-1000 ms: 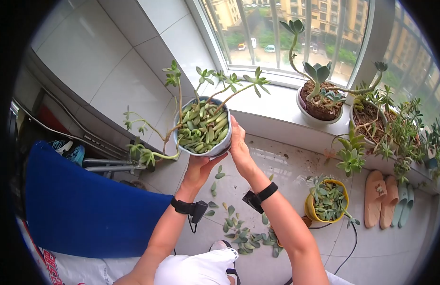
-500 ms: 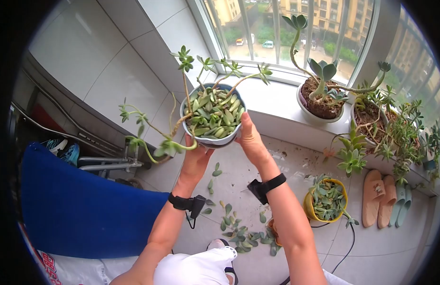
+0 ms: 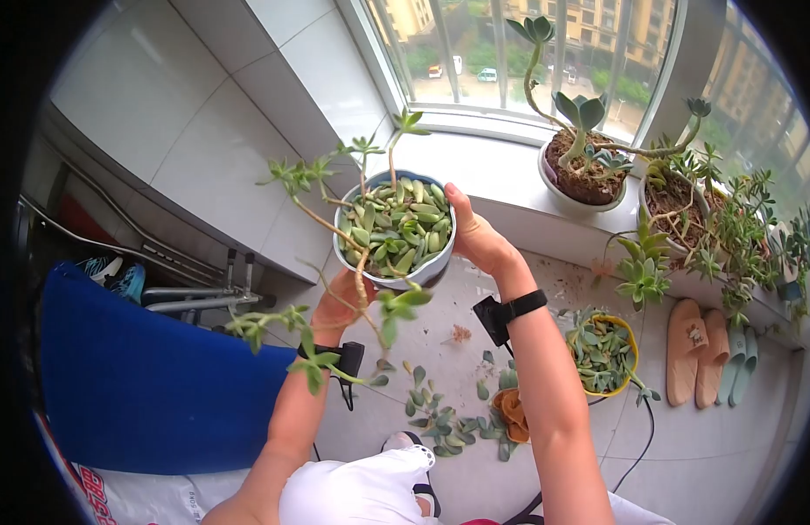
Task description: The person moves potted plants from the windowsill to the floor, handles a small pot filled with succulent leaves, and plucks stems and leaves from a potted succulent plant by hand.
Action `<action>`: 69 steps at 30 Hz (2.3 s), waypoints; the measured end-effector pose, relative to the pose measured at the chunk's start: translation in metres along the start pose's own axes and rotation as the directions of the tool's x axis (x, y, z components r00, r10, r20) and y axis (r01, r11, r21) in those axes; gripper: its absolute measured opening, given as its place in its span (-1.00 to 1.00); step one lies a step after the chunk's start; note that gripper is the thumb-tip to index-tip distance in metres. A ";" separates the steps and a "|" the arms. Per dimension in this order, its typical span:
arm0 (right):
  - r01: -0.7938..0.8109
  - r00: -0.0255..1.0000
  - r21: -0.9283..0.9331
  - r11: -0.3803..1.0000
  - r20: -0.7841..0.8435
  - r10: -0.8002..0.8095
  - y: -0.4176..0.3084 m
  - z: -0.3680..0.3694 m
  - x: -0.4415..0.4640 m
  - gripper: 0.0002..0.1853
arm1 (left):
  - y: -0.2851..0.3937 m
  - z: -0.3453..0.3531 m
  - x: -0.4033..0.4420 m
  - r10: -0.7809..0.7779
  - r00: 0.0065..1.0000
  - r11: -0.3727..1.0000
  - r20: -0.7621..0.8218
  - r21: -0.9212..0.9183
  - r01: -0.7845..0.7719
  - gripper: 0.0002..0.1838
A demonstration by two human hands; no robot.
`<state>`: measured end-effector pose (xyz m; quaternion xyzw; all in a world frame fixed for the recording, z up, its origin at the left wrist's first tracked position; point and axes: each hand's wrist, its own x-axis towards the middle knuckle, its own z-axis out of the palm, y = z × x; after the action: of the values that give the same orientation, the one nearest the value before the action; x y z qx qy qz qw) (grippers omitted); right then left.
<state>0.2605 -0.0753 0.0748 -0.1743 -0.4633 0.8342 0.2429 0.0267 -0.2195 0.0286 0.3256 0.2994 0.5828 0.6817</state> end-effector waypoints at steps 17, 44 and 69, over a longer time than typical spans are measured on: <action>0.177 0.930 0.056 0.983 -0.337 -0.149 0.037 0.019 -0.031 -0.14 | -0.024 0.002 -0.002 -0.098 0.993 0.993 0.058 -0.055 0.102 -0.14; 0.342 0.827 -0.149 0.928 -0.421 -0.373 0.047 0.035 -0.103 -0.28 | -0.039 0.029 -0.008 -0.207 0.971 0.975 0.116 -0.062 0.215 -0.39; 0.225 0.823 -0.343 0.912 -0.434 -0.366 0.024 0.019 -0.054 -0.49 | -0.025 0.035 0.014 -0.031 0.993 0.999 0.118 -0.022 0.034 -0.13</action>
<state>0.2891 -0.1297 0.0677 -0.3371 -0.5198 0.6411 0.4529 0.0713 -0.2112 0.0303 0.3463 0.2572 0.5550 0.7113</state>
